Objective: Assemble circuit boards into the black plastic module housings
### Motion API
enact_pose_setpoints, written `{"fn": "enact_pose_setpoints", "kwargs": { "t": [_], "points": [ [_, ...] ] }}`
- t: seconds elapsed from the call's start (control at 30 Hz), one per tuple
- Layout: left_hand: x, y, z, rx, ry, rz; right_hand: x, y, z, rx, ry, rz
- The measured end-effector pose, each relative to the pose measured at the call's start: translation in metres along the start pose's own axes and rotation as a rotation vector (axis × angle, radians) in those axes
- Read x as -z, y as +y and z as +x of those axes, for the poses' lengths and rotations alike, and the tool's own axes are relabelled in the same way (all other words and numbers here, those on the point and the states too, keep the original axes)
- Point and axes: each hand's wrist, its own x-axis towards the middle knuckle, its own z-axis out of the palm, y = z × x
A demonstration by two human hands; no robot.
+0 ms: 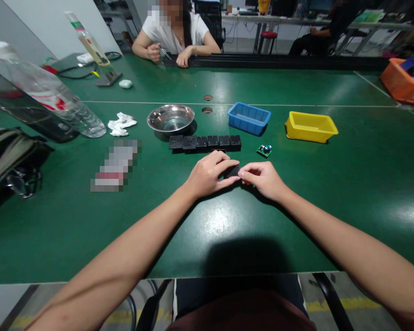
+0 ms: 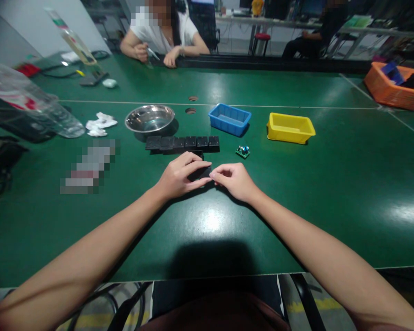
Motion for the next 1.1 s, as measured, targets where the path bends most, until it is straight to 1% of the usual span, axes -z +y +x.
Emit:
{"fn": "enact_pose_setpoints", "kwargs": {
  "t": [0.1, 0.3, 0.4, 0.67, 0.9, 1.1],
  "points": [
    [0.001, -0.001, 0.0, 0.019, 0.006, -0.012, 0.001, -0.001, 0.002, -0.03, 0.041, 0.026],
    [0.006, -0.01, -0.002, 0.077, 0.052, -0.043, 0.004, 0.0, 0.006, -0.088, 0.19, 0.097],
    [0.006, -0.012, -0.004, 0.096, 0.052, -0.048, 0.005, 0.001, 0.006, -0.096, 0.213, 0.113],
    [0.006, -0.01, -0.003, 0.142, 0.037, -0.065, 0.005, 0.003, 0.006, -0.073, 0.19, 0.117],
    [0.006, -0.011, -0.002, 0.156, 0.067, -0.079, 0.006, 0.009, 0.006, -0.052, 0.163, 0.187],
    [0.006, -0.01, -0.002, 0.163, 0.1, -0.087, 0.006, 0.012, 0.005, 0.022, 0.103, 0.219]
  ]
}}
